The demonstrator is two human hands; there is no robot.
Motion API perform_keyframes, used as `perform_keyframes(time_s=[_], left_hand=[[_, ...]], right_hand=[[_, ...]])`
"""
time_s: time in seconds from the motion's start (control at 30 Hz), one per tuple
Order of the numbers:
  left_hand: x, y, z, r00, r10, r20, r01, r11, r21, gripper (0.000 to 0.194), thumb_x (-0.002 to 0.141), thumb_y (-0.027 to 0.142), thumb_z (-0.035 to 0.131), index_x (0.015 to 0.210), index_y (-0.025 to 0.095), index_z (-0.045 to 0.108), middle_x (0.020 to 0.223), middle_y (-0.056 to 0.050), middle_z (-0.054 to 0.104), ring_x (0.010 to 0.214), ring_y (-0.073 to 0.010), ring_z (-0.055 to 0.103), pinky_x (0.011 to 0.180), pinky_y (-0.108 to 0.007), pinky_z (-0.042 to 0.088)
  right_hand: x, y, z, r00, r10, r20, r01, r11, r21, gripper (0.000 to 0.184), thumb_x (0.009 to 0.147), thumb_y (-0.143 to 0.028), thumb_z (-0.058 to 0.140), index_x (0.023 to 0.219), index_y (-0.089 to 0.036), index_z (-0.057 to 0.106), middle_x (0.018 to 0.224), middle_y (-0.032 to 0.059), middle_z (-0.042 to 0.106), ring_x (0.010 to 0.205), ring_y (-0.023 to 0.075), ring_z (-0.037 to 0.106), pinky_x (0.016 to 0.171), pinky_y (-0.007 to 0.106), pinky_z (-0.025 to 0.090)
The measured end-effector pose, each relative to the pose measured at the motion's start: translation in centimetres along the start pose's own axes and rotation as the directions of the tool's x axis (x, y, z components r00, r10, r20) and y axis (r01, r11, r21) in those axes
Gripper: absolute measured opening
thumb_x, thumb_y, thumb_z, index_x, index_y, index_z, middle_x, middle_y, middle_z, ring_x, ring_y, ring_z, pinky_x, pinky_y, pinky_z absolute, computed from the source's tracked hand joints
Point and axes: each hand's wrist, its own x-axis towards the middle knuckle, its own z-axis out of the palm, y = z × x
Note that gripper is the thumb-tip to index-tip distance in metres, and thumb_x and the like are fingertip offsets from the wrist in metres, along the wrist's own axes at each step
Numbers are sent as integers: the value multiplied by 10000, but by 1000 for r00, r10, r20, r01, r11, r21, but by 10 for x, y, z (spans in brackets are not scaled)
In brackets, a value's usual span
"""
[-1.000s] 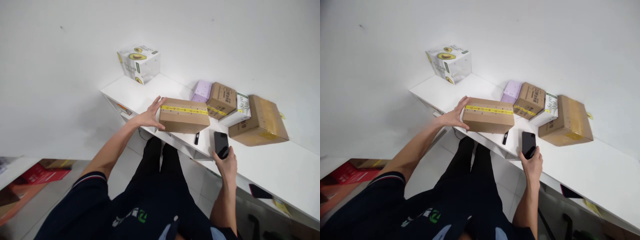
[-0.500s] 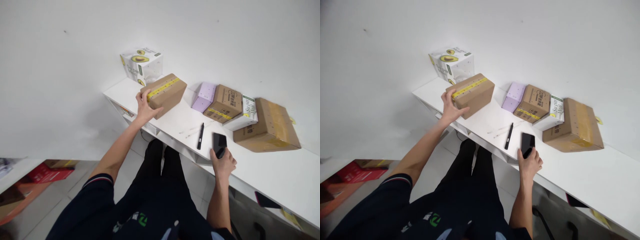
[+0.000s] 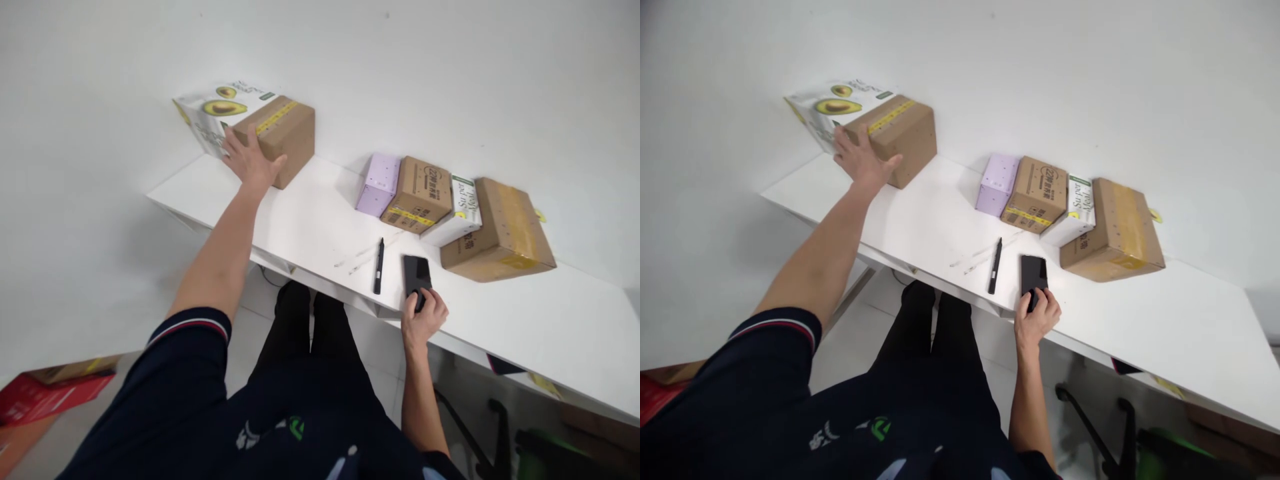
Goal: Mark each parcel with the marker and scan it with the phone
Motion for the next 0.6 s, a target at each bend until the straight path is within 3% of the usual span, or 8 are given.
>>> perform_keyframes(time_s=[0.13, 0.23, 0.3, 0.33, 0.37, 0.43, 0.5, 0.6], left_hand=[[2, 16, 16, 994, -110, 8, 110, 994, -2, 1233, 560, 1025, 488, 1369, 95, 497, 1660, -91, 285, 1502, -294, -344, 1145, -557, -252], [-28, 46, 37, 999, -32, -19, 34, 991, 126, 1176, 609, 896, 666, 1486, 146, 439, 1688, -103, 205, 1544, -392, -96, 1175, -646, -186], [-61, 73, 59, 983, 112, 145, -134, 979, 154, 800, 815, 677, 663, 1465, 240, 502, 1678, -98, 246, 1554, -386, 76, 1220, -644, 4], [-79, 87, 72, 950, 190, 249, -228, 965, 131, 628, 884, 563, 628, 1428, 260, 547, 1658, -94, 303, 1547, -375, 150, 1226, -624, 84], [-95, 101, 85, 899, 266, 348, -318, 943, 99, 542, 918, 465, 598, 1420, 266, 556, 1633, -90, 360, 1537, -365, 206, 1232, -606, 121], [-121, 127, 112, 784, 358, 507, -447, 892, 62, 572, 928, 296, 542, 1494, 254, 472, 1602, -82, 423, 1524, -362, 250, 1235, -612, 137], [-134, 147, 134, 745, 307, 592, -446, 889, 100, 666, 886, 223, 547, 1537, 202, 405, 1617, -99, 400, 1527, -411, 207, 1222, -669, 119], [-134, 163, 152, 768, 166, 618, -355, 915, 194, 696, 848, 269, 600, 1516, 176, 428, 1650, -111, 331, 1511, -515, 120, 1171, -772, 104]], right_hand=[[1, -2, -1, 999, 36, 15, -36, 999, 0, 282, 934, -357, 555, 1054, -151, 705, 1123, 182, 693, 1065, 306, 630, 920, 493, 499], [0, -3, 0, 998, 62, 30, -62, 998, 4, 296, 941, -364, 546, 1068, -148, 704, 1138, 188, 688, 1082, 313, 623, 927, 503, 495], [0, -4, 0, 996, 79, 30, -79, 997, 4, 300, 945, -362, 540, 1077, -148, 703, 1148, 191, 685, 1092, 317, 621, 934, 513, 494], [0, -4, 0, 996, 84, 28, -85, 996, 4, 302, 947, -362, 538, 1081, -147, 703, 1152, 192, 685, 1094, 318, 622, 936, 516, 495], [0, -4, 0, 996, 85, 27, -85, 996, 4, 305, 948, -362, 537, 1084, -145, 702, 1153, 193, 685, 1095, 320, 622, 936, 518, 497], [0, -4, 0, 997, 74, 26, -74, 997, 3, 310, 948, -365, 541, 1089, -141, 701, 1152, 195, 685, 1092, 320, 623, 934, 518, 503], [1, -4, -1, 998, 62, 31, -62, 998, 6, 311, 946, -367, 545, 1091, -140, 700, 1148, 195, 681, 1091, 317, 623, 932, 516, 507], [1, -3, -1, 997, 63, 43, -63, 998, 12, 312, 949, -368, 539, 1098, -142, 695, 1154, 195, 672, 1098, 312, 617, 937, 514, 504]])
